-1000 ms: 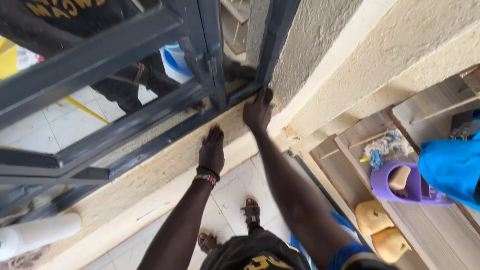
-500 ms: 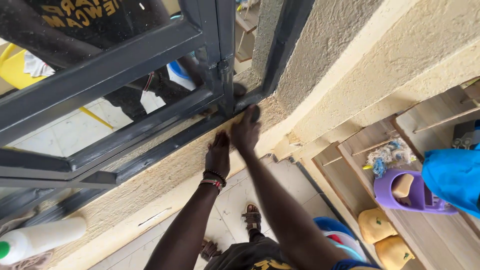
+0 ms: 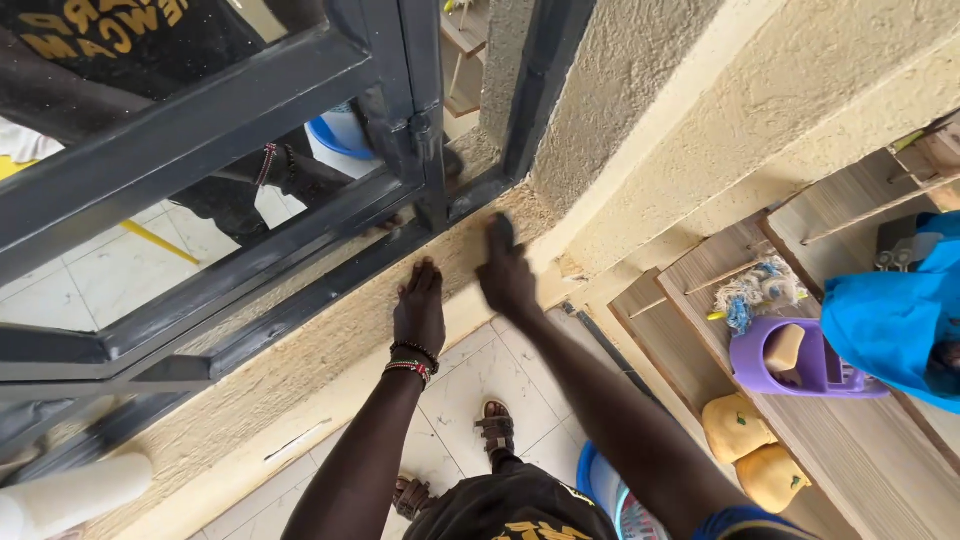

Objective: Cleaning a window frame and the surrounding ledge using a spray bottle, a cloth, and a small brush.

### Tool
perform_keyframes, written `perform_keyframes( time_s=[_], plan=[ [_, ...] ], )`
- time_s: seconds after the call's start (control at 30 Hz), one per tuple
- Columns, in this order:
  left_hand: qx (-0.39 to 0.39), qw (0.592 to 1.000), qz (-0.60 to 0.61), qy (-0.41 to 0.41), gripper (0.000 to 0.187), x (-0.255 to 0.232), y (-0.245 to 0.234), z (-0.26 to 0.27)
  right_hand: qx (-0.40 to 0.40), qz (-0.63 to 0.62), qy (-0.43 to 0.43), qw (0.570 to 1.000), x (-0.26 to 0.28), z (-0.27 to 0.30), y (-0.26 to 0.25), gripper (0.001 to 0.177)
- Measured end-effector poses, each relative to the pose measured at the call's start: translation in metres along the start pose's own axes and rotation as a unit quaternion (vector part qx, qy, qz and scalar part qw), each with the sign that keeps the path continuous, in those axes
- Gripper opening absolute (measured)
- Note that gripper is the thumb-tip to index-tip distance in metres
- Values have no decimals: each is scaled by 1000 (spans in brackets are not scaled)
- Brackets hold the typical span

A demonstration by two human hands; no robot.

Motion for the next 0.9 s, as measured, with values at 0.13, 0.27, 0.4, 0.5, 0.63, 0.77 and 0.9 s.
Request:
perform_keyframes(
  time_s=[0.13, 0.27, 0.4, 0.5, 0.63, 0.77, 0.9],
  plan=[
    [-28, 999, -5, -18, 51, 10, 11, 3, -36, 45, 50, 997, -63, -47, -4, 85],
    [-46, 999, 7, 5, 53, 6, 3, -6, -46, 107, -23, 993, -62, -22, -32, 83],
    [-25, 999, 21, -19, 41, 17, 12, -2, -17, 163, -55, 985, -59, -33, -32, 88],
    [-25, 999, 22, -12, 41, 10, 1, -1, -50, 132, -13, 990, -52, -55, -31, 86],
    [-47, 998, 36, 3, 45, 18, 12, -12, -30, 205, -127, 970, -70, -17, -53, 88],
    [-33, 999, 25, -21, 41, 21, 25, 2, -7, 215, -124, 969, -77, -26, -41, 86],
    [-79, 996, 39, 21, 43, 30, 57, -3, -51, 229, -94, 968, -77, -27, -49, 80]
  ],
)
Point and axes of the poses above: each hand's wrist, its own z-axis away from the middle knuckle, its own y-axis out of the palm, x = y × z, the point moved 4 cm from there along -z, towards the middle knuckle, and after that the axes turned 4 degrees about -y, right-handed, at the moved point
